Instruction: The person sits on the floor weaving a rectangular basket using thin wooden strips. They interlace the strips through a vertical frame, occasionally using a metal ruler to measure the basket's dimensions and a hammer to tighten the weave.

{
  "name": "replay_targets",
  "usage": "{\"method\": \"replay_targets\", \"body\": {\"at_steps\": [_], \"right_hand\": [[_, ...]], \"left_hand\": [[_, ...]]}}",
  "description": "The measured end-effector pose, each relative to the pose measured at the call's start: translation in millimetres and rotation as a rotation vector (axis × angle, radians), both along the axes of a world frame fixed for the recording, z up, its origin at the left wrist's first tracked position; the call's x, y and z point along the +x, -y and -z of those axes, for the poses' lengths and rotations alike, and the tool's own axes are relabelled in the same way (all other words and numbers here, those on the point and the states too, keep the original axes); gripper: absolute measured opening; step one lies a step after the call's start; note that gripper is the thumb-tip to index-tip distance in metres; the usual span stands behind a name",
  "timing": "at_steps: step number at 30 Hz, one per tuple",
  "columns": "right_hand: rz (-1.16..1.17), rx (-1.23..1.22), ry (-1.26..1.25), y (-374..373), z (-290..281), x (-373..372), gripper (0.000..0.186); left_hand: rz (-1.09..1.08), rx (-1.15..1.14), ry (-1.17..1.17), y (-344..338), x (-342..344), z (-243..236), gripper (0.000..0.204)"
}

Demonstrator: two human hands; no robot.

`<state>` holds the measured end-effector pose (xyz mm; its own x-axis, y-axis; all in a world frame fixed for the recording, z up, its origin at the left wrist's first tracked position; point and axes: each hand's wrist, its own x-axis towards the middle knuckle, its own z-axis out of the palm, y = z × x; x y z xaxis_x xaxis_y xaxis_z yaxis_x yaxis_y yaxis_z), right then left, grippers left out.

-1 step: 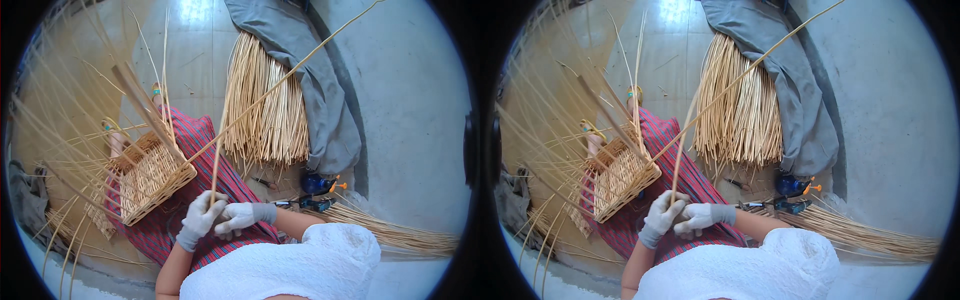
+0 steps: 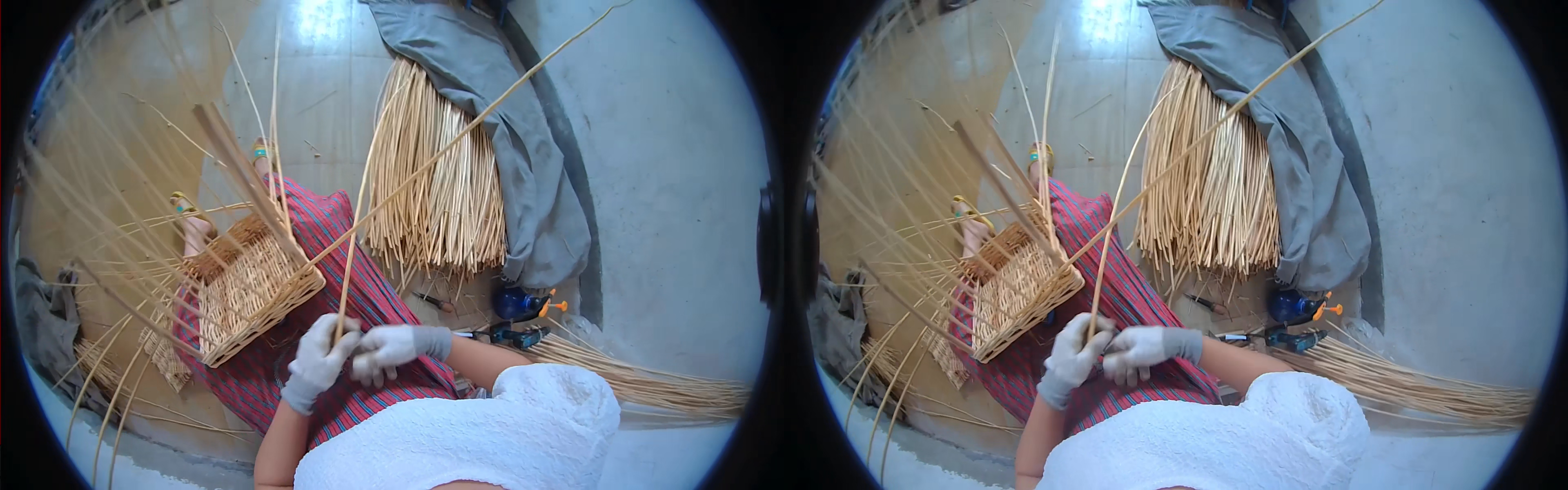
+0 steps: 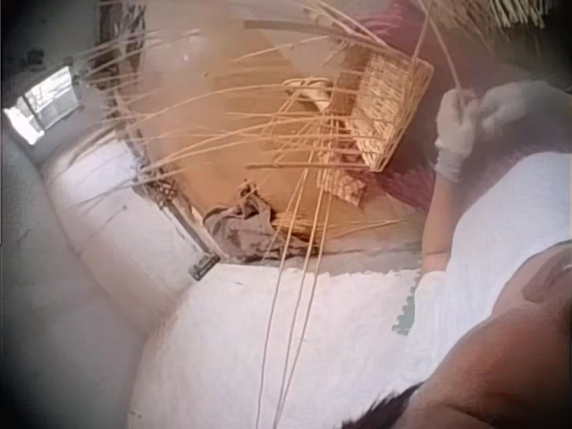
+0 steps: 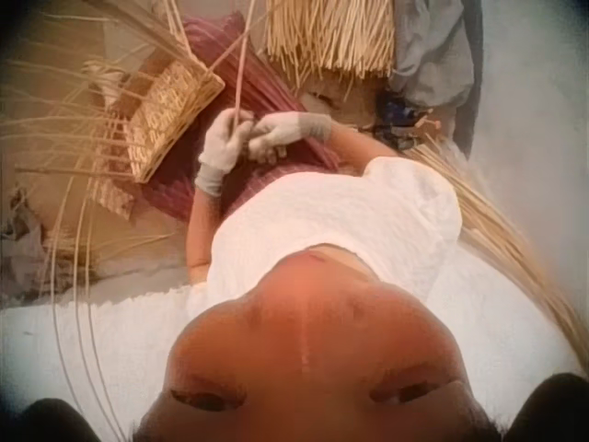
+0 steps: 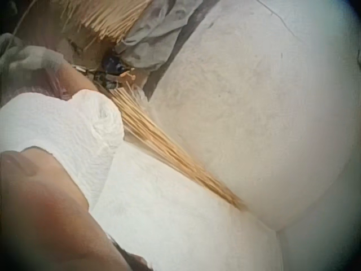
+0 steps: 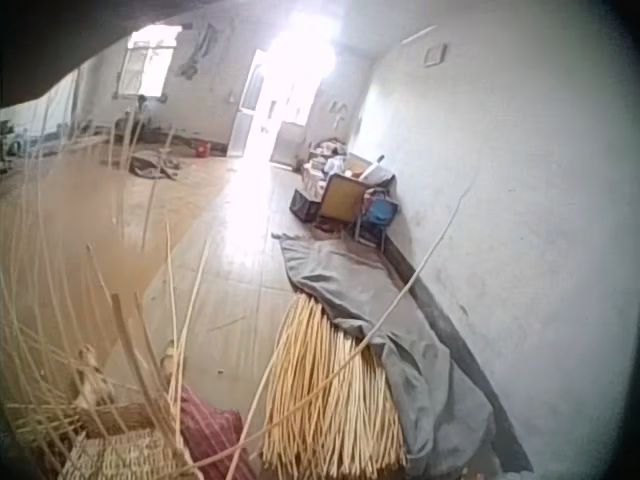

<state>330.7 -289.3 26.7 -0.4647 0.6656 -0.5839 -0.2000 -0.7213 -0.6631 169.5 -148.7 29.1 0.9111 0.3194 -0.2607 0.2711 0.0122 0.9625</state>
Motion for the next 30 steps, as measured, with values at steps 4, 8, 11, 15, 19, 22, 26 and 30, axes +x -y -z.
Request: {"method": "replay_targets", "body": {"at_steps": [4,8,11,15,19,22,26,30], "right_hand": [[0.709,0.421,-0.052,-31,17,4,0.028],[0.38,0.989,0.217,-43,-35,-52,0.022],[0.484,0.769,0.174,-49,-40,-72,0.009],[0.578,0.921,0.328,-52,-72,-66,0.017],[0.423,1.276,0.558,-55,-105,-73,0.014],[0.346,1.169,0.795,-55,-116,-69,0.012],[0.093,1.461,0.974,-61,-149,-78,0.011],[0.817,0.995,0.56,-70,-76,-48,0.014]], "left_hand": [[0.204,0.757,-0.156,-31,-86,-31,0.018],[-0.218,0.926,-0.168,-41,-169,16,0.011],[-0.429,0.992,-0.178,-37,-172,46,0.013],[-0.79,0.789,-0.127,-37,-150,30,0.018],[-0.925,0.657,-0.005,-53,-145,17,0.024],[-0.886,0.593,0.025,-60,-140,56,0.032],[-0.873,0.494,-0.026,-56,-119,39,0.036],[-0.855,0.412,-0.244,-63,-115,38,0.046]]}}
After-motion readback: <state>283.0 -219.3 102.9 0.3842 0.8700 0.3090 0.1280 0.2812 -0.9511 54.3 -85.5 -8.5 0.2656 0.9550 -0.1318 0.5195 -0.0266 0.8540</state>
